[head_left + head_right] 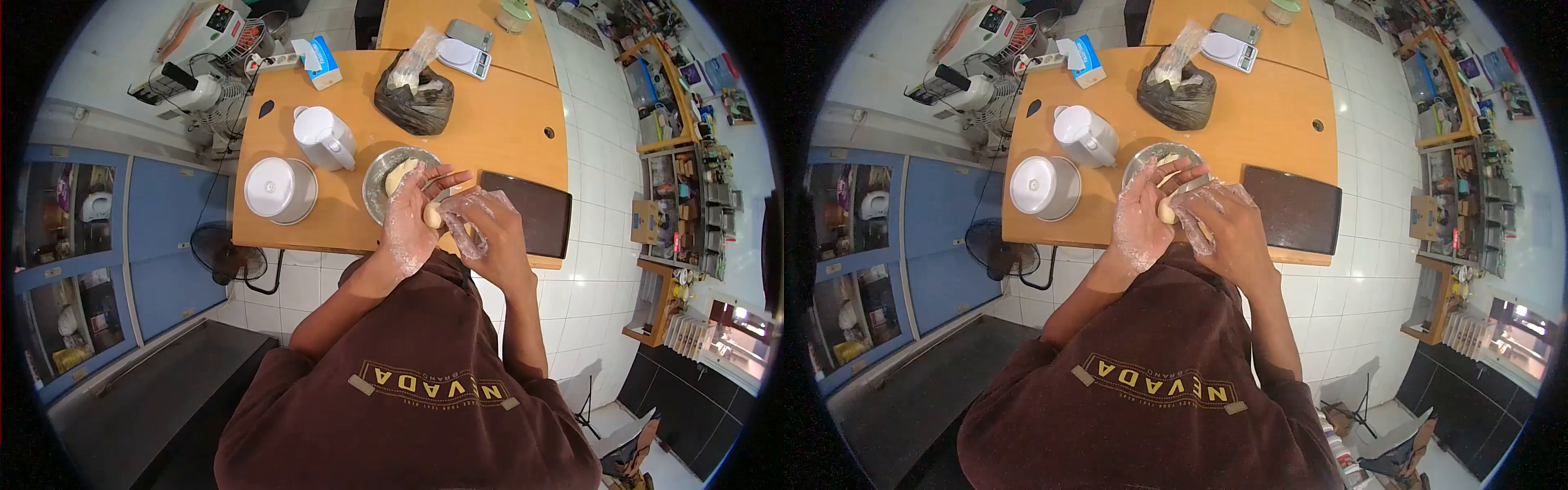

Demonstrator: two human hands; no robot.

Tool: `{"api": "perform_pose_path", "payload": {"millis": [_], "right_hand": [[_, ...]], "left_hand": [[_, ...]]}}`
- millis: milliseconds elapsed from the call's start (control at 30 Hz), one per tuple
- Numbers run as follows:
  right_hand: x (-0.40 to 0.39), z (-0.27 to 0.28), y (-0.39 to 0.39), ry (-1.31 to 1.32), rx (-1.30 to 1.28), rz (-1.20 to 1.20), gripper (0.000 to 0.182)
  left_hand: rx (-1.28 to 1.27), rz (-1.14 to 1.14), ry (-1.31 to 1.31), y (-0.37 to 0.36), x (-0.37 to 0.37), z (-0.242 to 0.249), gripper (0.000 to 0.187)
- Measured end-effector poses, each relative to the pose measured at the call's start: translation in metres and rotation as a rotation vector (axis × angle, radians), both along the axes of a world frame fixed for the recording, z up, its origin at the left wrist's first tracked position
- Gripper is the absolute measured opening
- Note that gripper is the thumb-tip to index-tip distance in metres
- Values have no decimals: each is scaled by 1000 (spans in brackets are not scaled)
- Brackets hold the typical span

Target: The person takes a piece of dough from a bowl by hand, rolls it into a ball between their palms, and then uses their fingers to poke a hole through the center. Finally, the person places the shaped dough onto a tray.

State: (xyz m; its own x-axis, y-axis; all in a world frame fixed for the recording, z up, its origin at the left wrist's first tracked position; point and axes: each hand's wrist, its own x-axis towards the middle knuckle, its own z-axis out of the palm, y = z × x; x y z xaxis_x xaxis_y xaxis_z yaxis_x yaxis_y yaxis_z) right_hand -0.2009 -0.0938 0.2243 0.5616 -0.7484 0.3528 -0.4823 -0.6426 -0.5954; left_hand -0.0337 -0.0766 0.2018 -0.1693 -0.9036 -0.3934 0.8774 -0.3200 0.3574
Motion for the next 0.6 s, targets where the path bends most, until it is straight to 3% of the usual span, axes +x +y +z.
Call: {"api": "perform_pose_path", "payload": {"millis": [600], "right_hand": [[13,-5,-3,-111,-15,-56,27]], "left_hand": [[-78,-40,58,-8,10,-9,53]]}}
